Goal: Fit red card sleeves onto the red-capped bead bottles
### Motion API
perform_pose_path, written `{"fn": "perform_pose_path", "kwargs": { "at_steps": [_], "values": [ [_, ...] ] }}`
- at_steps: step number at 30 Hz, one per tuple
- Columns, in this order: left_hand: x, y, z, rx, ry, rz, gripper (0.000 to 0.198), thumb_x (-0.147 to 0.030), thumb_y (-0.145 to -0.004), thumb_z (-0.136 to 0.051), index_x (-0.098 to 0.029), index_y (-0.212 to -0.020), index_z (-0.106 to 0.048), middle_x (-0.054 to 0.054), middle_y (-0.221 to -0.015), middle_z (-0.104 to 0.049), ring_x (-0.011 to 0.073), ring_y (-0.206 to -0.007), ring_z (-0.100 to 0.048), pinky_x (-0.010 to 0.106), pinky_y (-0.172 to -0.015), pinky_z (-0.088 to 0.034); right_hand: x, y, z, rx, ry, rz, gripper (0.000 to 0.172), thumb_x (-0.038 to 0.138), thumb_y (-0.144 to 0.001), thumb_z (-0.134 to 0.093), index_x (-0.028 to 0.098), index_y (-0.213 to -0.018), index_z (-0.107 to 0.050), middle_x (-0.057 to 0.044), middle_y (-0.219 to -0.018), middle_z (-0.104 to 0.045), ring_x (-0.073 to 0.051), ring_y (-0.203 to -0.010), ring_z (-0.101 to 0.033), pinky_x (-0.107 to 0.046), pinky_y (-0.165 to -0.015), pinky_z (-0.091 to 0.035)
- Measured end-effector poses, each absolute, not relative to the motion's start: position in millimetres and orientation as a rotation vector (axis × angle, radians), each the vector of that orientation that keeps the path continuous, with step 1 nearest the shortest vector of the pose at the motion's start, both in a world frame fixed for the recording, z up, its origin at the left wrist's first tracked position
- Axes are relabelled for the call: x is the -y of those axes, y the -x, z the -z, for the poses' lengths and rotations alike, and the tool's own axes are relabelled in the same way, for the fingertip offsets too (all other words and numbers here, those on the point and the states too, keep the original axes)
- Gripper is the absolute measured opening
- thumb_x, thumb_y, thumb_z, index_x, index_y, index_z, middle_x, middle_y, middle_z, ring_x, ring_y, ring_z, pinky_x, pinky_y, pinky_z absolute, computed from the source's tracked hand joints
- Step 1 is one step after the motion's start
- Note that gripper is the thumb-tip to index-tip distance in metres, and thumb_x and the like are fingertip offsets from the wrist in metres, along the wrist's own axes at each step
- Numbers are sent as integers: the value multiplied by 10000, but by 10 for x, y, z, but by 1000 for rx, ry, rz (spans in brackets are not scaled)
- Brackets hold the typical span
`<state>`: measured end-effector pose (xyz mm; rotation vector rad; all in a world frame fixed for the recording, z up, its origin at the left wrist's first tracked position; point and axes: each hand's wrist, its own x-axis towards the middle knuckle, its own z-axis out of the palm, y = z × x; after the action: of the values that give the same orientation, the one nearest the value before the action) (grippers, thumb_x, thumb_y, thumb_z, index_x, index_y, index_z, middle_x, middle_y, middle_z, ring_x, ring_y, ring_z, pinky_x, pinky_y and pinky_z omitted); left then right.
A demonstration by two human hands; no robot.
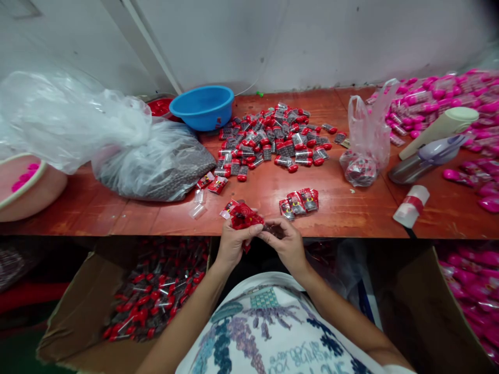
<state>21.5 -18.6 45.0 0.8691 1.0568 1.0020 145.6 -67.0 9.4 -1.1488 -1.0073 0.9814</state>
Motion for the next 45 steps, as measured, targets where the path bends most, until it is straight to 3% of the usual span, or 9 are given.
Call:
{"fn": "perform_pose_path", "kwargs": {
  "at_steps": [5,8,16,24,30,33,36,39,45],
  "values": [
    [182,-195,-497,-1069,-954,-991,411,-147,-501,-843,-156,-890,-709,21,-720,-714,132,-617,-629,214,-578,-486,706,-1466,-97,1183,1157,-716,155,243,-826,-647,244,-980,-665,-32,-895,-644,-163,-819,-613,-286,-711,-506],
    [168,-178,-520,-1058,-997,-953,419,-155,-516,-839,-156,-916,-714,30,-746,-726,150,-670,-648,244,-661,-506,715,-1469,-102,1120,1172,-777,161,255,-810,-660,240,-969,-680,-32,-894,-667,-167,-823,-624,-294,-728,-508],
    [155,-136,-530,-979,-964,-853,447,-218,-588,-794,-159,-1022,-706,68,-822,-730,44,-406,-457,175,-366,-317,664,-1482,-182,665,967,-1449,177,311,-711,-742,197,-830,-678,20,-718,-670,-115,-576,-591,-236,-534,-495],
    [235,-282,-492,-1113,-824,-998,423,-179,-560,-809,-159,-969,-705,46,-809,-721,14,-395,-406,153,-353,-261,670,-1475,-50,1073,1219,-812,198,272,-795,-673,258,-993,-674,-32,-941,-665,-178,-876,-619,-303,-773,-509],
    [180,-278,-518,-1179,-814,-1085,446,-211,-580,-806,-134,-997,-669,17,-742,-690,13,-378,-369,159,-337,-243,617,-1460,-19,1007,1019,-1201,341,269,-801,-661,277,-1141,-633,-32,-1109,-658,-202,-1006,-627,-344,-876,-508],
    [184,-289,-508,-1196,-809,-1100,439,-215,-579,-808,-132,-982,-656,8,-739,-677,20,-402,-388,160,-352,-266,648,-1422,-18,1050,1129,-1019,322,243,-820,-634,285,-1138,-642,-31,-1050,-649,-184,-958,-625,-320,-854,-506],
    [204,-323,-494,-1220,-817,-1130,291,-228,-583,-808,-121,-791,-635,-32,-624,-606,20,-402,-371,159,-357,-262,673,-1372,-12,1105,1198,-874,338,226,-825,-618,289,-1156,-641,-36,-1027,-637,-185,-962,-608,-317,-855,-498],
    [216,-344,-490,-1205,-829,-1151,262,-221,-591,-807,-129,-665,-574,-64,-536,-522,24,-405,-374,156,-372,-277,660,-1338,-21,916,1118,-1033,318,244,-801,-651,277,-1118,-657,-27,-1018,-657,-180,-924,-620,-312,-809,-521],
    [217,-314,-480,-1123,-800,-1131,247,-247,-606,-799,-143,-708,-599,-68,-498,-514,48,-382,-410,174,-368,-305,605,-1358,-90,566,900,-1380,321,255,-715,-745,240,-1027,-673,-2,-941,-706,-145,-765,-643,-253,-658,-543]
  ]
}}
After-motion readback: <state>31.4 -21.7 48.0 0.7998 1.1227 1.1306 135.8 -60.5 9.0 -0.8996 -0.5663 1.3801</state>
